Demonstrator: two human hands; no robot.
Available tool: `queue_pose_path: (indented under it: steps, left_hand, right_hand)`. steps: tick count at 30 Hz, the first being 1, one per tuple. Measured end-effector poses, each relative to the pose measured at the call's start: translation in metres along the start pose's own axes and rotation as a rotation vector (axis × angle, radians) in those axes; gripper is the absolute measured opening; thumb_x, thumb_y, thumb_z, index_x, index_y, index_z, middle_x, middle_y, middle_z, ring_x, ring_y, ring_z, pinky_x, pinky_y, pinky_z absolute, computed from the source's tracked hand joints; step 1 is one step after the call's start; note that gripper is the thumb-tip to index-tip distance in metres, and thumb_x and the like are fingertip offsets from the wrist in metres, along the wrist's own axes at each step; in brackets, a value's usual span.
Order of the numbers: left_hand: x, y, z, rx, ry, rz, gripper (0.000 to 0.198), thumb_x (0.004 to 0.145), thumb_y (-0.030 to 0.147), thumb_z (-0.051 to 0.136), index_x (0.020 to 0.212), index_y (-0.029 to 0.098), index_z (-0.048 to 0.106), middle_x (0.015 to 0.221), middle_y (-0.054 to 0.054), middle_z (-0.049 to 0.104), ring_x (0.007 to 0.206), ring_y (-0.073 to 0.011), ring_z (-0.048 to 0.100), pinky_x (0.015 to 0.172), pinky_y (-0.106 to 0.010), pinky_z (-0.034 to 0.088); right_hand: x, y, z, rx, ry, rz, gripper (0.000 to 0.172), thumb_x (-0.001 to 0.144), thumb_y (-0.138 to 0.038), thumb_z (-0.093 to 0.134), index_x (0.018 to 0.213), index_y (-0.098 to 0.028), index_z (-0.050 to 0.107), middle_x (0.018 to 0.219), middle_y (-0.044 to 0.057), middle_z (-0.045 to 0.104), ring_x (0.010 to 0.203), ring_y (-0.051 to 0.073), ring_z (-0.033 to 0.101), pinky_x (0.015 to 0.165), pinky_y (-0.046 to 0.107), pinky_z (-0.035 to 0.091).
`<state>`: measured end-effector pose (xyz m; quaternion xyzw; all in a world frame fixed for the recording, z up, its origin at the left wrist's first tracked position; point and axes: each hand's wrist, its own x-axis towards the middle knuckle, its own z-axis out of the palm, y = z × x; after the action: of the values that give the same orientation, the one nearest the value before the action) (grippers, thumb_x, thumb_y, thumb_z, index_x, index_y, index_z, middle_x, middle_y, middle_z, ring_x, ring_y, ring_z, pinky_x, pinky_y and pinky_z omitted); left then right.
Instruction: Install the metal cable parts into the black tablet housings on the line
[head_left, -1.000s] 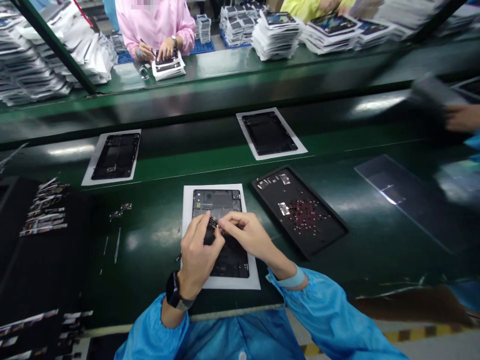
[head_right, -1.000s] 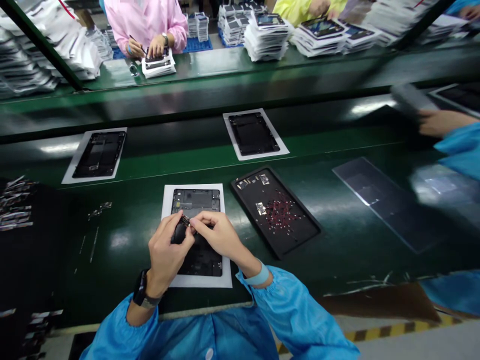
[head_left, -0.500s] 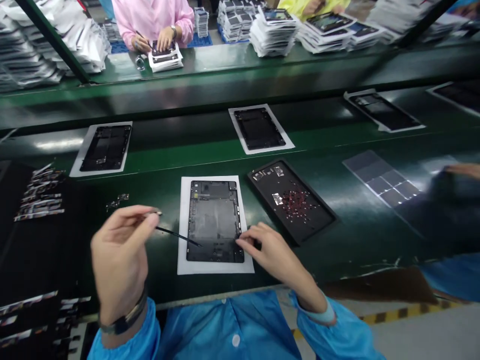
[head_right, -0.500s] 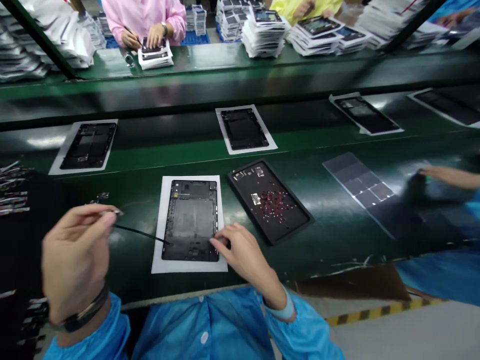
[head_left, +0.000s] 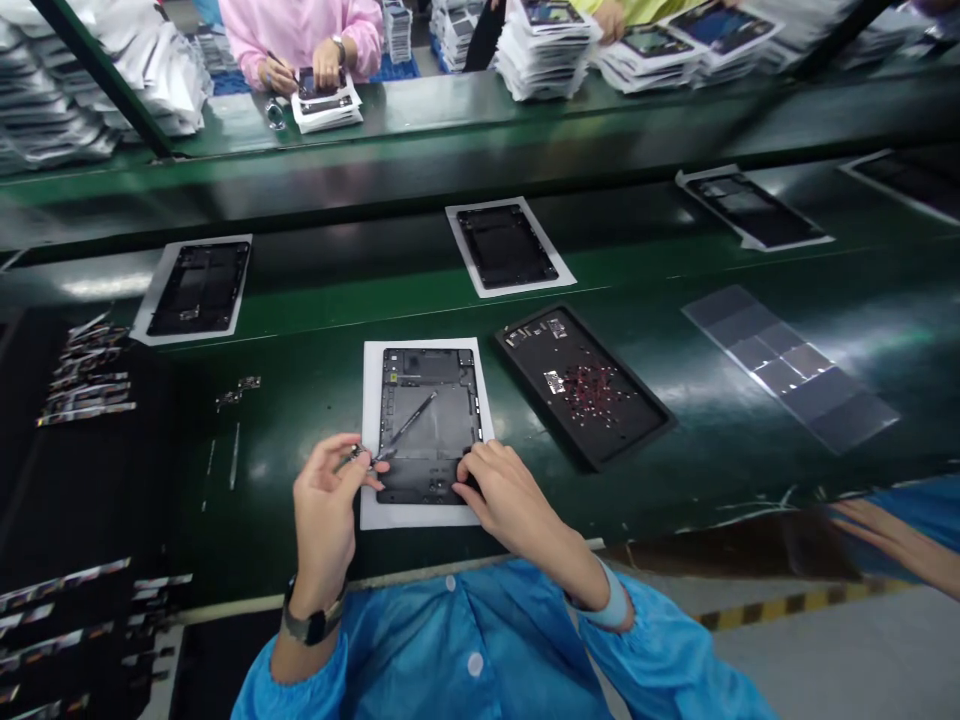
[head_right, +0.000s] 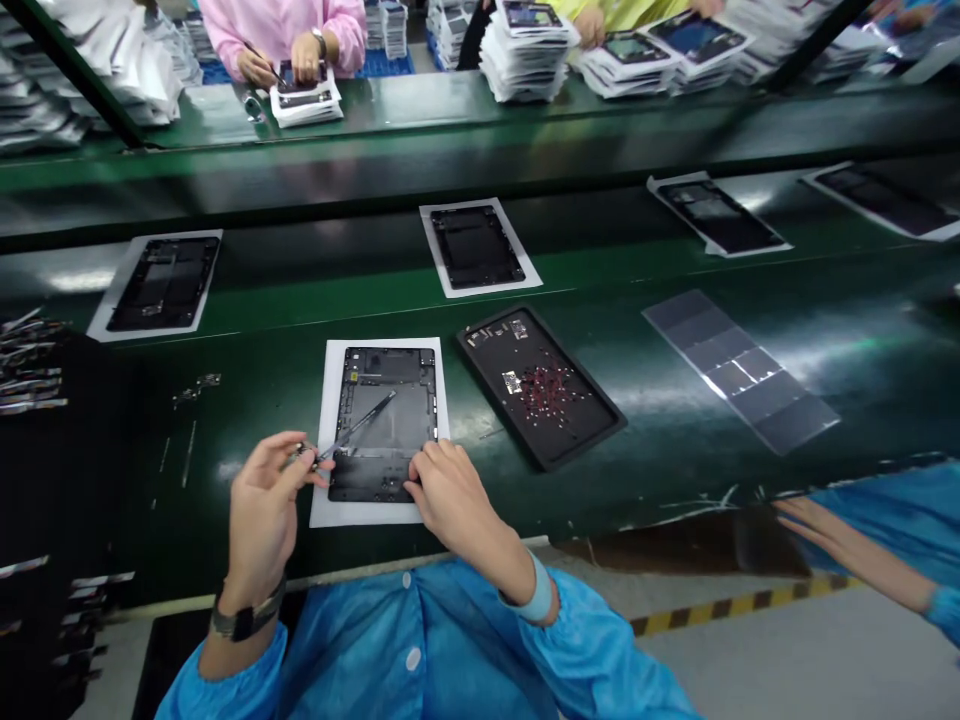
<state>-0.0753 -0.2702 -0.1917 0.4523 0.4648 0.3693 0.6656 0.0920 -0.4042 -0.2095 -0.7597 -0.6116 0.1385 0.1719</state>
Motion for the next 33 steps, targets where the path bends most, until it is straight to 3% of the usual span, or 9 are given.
queue_pose_path:
  steps: [5, 9, 14, 17, 21, 23, 29, 33]
  left_hand:
    - [-0.012, -0.022, 0.005, 0.236, -0.022, 0.074, 0.024, 0.075, 0.031, 0.077, 0.092, 0.015, 0.071, 0.08, -0.005, 0.071, 0.073, -0.0156, 0.067, 0.064, -0.023, 0.053]
    - [-0.02, -0.03, 0.012, 0.342, -0.049, 0.142, 0.023, 0.083, 0.032, 0.07, 0.099, 0.016, 0.074, 0.076, -0.003, 0.068, 0.066, -0.013, 0.061, 0.062, -0.023, 0.05]
    - [-0.022, -0.035, 0.015, 0.284, -0.136, 0.046, 0.026, 0.083, 0.035, 0.07, 0.099, 0.016, 0.073, 0.069, -0.003, 0.067, 0.064, -0.0145, 0.063, 0.06, -0.023, 0.051]
    - [-0.022, -0.033, 0.014, 0.23, -0.138, -0.005, 0.029, 0.08, 0.036, 0.073, 0.099, 0.014, 0.072, 0.062, -0.002, 0.066, 0.059, -0.0151, 0.064, 0.056, -0.022, 0.05]
    - [-0.023, -0.027, 0.01, 0.209, -0.101, 0.017, 0.028, 0.08, 0.036, 0.073, 0.098, 0.014, 0.071, 0.063, -0.002, 0.068, 0.056, -0.0128, 0.061, 0.056, -0.022, 0.05]
    - [-0.024, -0.025, 0.007, 0.212, -0.088, 0.029, 0.027, 0.081, 0.035, 0.073, 0.098, 0.014, 0.071, 0.064, -0.002, 0.069, 0.055, -0.0125, 0.061, 0.057, -0.023, 0.051]
    - [-0.028, -0.029, 0.003, 0.127, 0.027, 0.08, 0.027, 0.083, 0.031, 0.073, 0.104, 0.014, 0.069, 0.066, -0.001, 0.069, 0.063, -0.0142, 0.068, 0.064, -0.024, 0.055]
    - [-0.031, -0.034, 0.014, 0.041, -0.006, 0.017, 0.036, 0.079, 0.03, 0.077, 0.109, 0.015, 0.066, 0.079, -0.002, 0.07, 0.064, -0.0135, 0.069, 0.06, -0.023, 0.055]
  right_hand:
    - [0.005, 0.004, -0.005, 0.004, -0.086, -0.084, 0.014, 0.087, -0.011, 0.066, 0.085, -0.02, 0.055, 0.089, 0.007, 0.061, 0.082, 0.024, 0.056, 0.07, 0.035, 0.045]
    - [0.008, 0.008, -0.006, 0.021, -0.095, -0.11, 0.017, 0.09, -0.008, 0.06, 0.081, -0.021, 0.053, 0.087, 0.007, 0.059, 0.079, 0.023, 0.055, 0.07, 0.035, 0.046]
    - [0.004, 0.013, -0.004, 0.183, -0.041, -0.102, 0.012, 0.093, -0.009, 0.057, 0.092, -0.02, 0.054, 0.09, 0.007, 0.061, 0.084, 0.023, 0.057, 0.073, 0.035, 0.049]
    - [0.003, 0.013, -0.001, 0.261, -0.012, -0.024, 0.025, 0.088, -0.009, 0.066, 0.108, -0.019, 0.055, 0.09, 0.005, 0.061, 0.086, 0.023, 0.059, 0.077, 0.035, 0.05]
    - [0.007, 0.008, -0.001, 0.232, -0.047, -0.038, 0.007, 0.092, -0.011, 0.061, 0.093, -0.018, 0.063, 0.085, 0.006, 0.061, 0.085, 0.023, 0.056, 0.076, 0.036, 0.048]
    - [0.009, 0.007, -0.002, 0.247, -0.066, -0.078, 0.015, 0.096, -0.014, 0.056, 0.085, -0.018, 0.066, 0.083, 0.007, 0.063, 0.085, 0.023, 0.055, 0.076, 0.036, 0.048]
    - [0.003, 0.016, -0.002, 0.478, -0.049, -0.07, 0.02, 0.101, -0.023, 0.052, 0.105, -0.021, 0.071, 0.094, 0.008, 0.068, 0.094, 0.024, 0.057, 0.083, 0.038, 0.049]
    - [-0.002, 0.018, 0.001, 0.59, 0.002, -0.05, 0.025, 0.102, -0.028, 0.05, 0.104, -0.023, 0.074, 0.091, 0.008, 0.069, 0.093, 0.024, 0.058, 0.083, 0.039, 0.048]
